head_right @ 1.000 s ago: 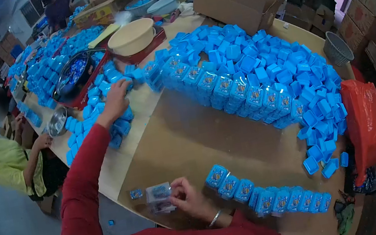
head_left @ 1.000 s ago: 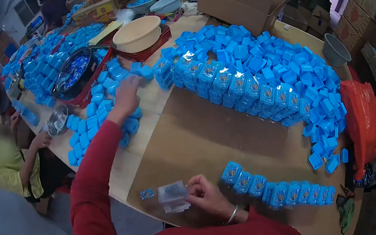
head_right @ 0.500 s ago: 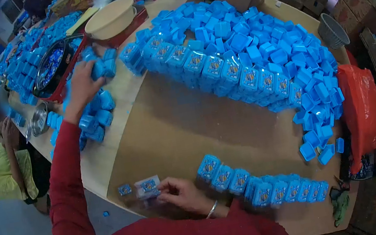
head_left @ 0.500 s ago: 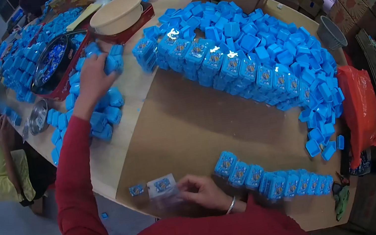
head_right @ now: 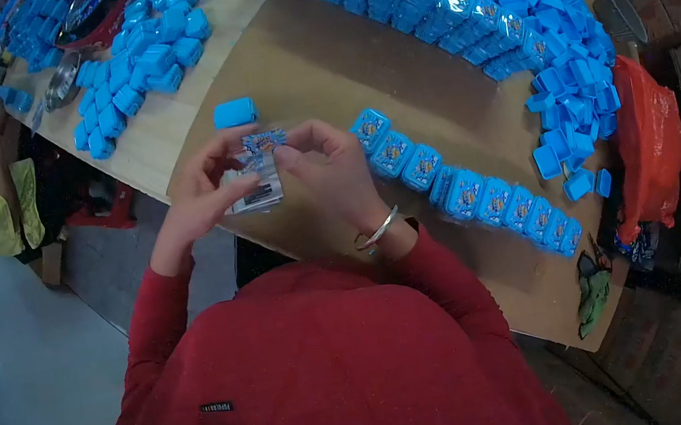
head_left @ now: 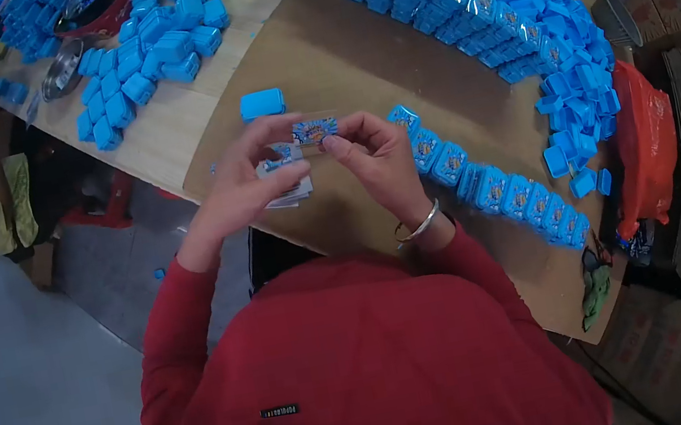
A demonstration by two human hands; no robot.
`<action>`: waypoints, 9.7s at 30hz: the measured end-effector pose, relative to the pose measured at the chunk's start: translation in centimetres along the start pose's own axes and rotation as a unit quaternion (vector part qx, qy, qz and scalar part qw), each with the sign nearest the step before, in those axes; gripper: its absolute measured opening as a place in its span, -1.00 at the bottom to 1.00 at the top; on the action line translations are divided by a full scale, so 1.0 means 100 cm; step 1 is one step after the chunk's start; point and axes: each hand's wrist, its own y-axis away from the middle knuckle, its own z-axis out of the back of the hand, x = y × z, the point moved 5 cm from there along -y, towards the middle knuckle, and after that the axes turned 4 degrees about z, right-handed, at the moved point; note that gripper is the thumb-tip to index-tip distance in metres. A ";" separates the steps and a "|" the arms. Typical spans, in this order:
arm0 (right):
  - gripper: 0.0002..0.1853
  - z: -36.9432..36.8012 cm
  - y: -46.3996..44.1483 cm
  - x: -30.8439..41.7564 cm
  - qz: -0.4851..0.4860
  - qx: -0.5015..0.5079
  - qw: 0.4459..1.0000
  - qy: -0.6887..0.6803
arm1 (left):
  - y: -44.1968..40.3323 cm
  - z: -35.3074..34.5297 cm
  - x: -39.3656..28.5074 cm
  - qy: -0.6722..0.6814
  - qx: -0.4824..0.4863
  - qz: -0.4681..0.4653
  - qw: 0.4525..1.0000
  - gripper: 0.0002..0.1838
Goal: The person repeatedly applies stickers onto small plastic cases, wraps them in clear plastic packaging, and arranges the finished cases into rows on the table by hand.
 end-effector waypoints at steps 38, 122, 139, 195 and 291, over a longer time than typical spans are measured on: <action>-0.84 -0.002 -0.004 0.015 0.064 0.038 0.989 0.131 | 0.015 0.012 0.020 0.210 -0.040 0.075 0.974 -0.71; -0.64 -0.093 -0.048 -0.063 0.203 0.157 0.893 0.369 | 0.061 0.091 0.074 -0.300 -0.287 -0.061 0.908 -0.91; -0.90 -0.053 -0.048 -0.023 0.077 0.040 0.977 0.193 | 0.011 0.044 0.050 -0.023 -0.208 0.011 0.978 -0.79; -0.80 -0.042 -0.005 0.003 -0.020 0.127 0.983 -0.130 | 0.032 0.019 0.023 0.044 -0.122 -0.020 0.991 -0.82; -0.26 0.075 0.050 0.079 0.147 -0.035 0.742 0.653 | -0.021 -0.034 0.040 -0.112 -0.015 0.036 0.993 -0.44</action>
